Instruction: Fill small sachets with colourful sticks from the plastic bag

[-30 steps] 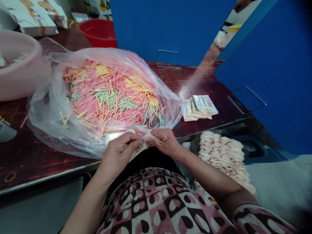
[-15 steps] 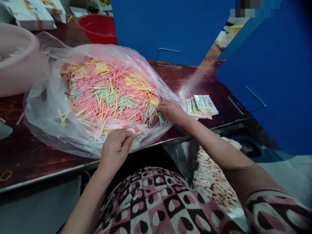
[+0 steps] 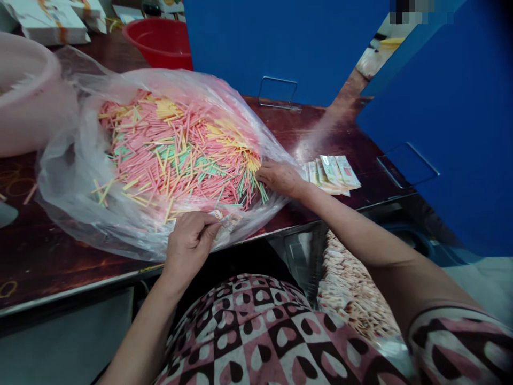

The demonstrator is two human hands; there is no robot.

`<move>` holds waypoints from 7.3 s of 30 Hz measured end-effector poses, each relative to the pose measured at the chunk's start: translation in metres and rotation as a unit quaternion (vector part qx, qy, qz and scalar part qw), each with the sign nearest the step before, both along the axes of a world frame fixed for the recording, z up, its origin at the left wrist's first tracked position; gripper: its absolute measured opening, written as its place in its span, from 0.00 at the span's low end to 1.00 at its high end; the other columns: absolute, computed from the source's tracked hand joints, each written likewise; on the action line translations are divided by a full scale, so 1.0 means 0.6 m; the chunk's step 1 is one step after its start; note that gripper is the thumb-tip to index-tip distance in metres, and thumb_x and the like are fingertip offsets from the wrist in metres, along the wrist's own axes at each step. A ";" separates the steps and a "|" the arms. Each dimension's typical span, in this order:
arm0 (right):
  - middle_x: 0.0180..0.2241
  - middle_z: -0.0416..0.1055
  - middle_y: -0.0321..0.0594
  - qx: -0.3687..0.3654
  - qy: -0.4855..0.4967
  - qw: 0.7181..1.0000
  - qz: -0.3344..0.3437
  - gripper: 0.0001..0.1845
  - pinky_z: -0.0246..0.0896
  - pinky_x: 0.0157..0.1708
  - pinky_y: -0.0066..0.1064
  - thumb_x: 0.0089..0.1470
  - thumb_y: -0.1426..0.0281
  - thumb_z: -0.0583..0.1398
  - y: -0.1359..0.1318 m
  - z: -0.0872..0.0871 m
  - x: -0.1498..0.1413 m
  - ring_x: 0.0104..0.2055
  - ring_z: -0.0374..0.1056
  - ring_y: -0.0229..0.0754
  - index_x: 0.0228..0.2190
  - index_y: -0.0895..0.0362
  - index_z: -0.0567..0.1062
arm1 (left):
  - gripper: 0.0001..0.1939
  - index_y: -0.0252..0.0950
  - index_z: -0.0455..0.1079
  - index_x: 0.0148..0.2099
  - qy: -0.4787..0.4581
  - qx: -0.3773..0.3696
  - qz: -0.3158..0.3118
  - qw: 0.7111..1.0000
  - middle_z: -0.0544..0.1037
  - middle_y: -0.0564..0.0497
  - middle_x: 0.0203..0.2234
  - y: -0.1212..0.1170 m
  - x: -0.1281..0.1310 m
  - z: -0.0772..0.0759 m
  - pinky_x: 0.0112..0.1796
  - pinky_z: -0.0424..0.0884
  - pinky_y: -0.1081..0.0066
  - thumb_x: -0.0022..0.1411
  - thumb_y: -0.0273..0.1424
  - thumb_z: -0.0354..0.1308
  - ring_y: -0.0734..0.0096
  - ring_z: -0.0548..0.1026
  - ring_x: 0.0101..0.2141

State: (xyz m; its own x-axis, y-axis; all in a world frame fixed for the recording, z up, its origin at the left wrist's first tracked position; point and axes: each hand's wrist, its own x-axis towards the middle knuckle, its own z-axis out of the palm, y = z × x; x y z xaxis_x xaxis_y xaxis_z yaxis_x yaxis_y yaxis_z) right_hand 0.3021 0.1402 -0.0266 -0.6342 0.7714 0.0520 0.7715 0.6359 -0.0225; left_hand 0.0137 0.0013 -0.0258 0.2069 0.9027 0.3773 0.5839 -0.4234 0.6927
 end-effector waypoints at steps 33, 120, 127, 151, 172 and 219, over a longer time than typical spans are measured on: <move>0.55 0.78 0.50 -0.020 0.146 0.982 0.120 0.25 0.63 0.59 0.41 0.61 0.83 0.51 -0.014 -0.008 -0.027 0.57 0.72 0.47 0.52 0.60 0.80 | 0.11 0.40 0.77 0.36 -0.027 0.006 -0.015 1.000 0.80 0.50 0.29 0.001 -0.006 -0.003 0.42 0.69 0.64 0.69 0.36 0.57 0.65 0.76 0.35; 0.42 0.81 0.40 -0.164 0.774 0.601 -0.114 0.16 0.72 0.52 0.44 0.67 0.50 0.54 -0.176 0.071 -0.210 0.51 0.76 0.47 0.41 0.49 0.72 | 0.14 0.37 0.74 0.28 -0.517 -0.166 0.082 0.836 0.76 0.52 0.39 0.020 0.059 0.035 0.46 0.70 0.72 0.43 0.33 0.77 0.72 0.73 0.41; 0.42 0.82 0.39 -0.149 0.766 0.610 -0.136 0.16 0.71 0.51 0.43 0.68 0.52 0.53 -0.181 0.071 -0.208 0.48 0.77 0.46 0.41 0.50 0.69 | 0.11 0.38 0.76 0.28 -0.503 -0.134 0.093 0.849 0.76 0.50 0.40 0.021 0.061 0.028 0.48 0.70 0.69 0.43 0.31 0.75 0.67 0.73 0.46; 0.47 0.80 0.40 -0.218 0.735 0.637 -0.082 0.21 0.71 0.55 0.44 0.61 0.52 0.63 -0.161 0.056 -0.182 0.51 0.75 0.46 0.50 0.49 0.74 | 0.07 0.39 0.77 0.30 -0.448 -0.136 0.074 0.881 0.75 0.49 0.44 0.048 0.085 0.029 0.47 0.70 0.68 0.50 0.32 0.72 0.65 0.73 0.46; 0.56 0.77 0.40 -0.246 0.696 0.667 -0.096 0.31 0.63 0.66 0.46 0.62 0.49 0.60 -0.140 0.065 -0.129 0.59 0.73 0.47 0.61 0.49 0.72 | 0.09 0.38 0.75 0.29 -0.452 -0.138 0.036 0.881 0.76 0.49 0.43 0.063 0.111 0.021 0.48 0.68 0.68 0.48 0.31 0.73 0.66 0.73 0.47; 0.43 0.76 0.57 0.128 0.206 0.817 -0.523 0.20 0.63 0.49 0.45 0.59 0.65 0.54 -0.080 0.023 0.223 0.44 0.69 0.53 0.42 0.62 0.80 | 0.14 0.43 0.79 0.44 0.125 0.100 0.053 0.986 0.82 0.44 0.39 0.010 -0.034 -0.042 0.44 0.65 0.57 0.68 0.44 0.57 0.50 0.76 0.42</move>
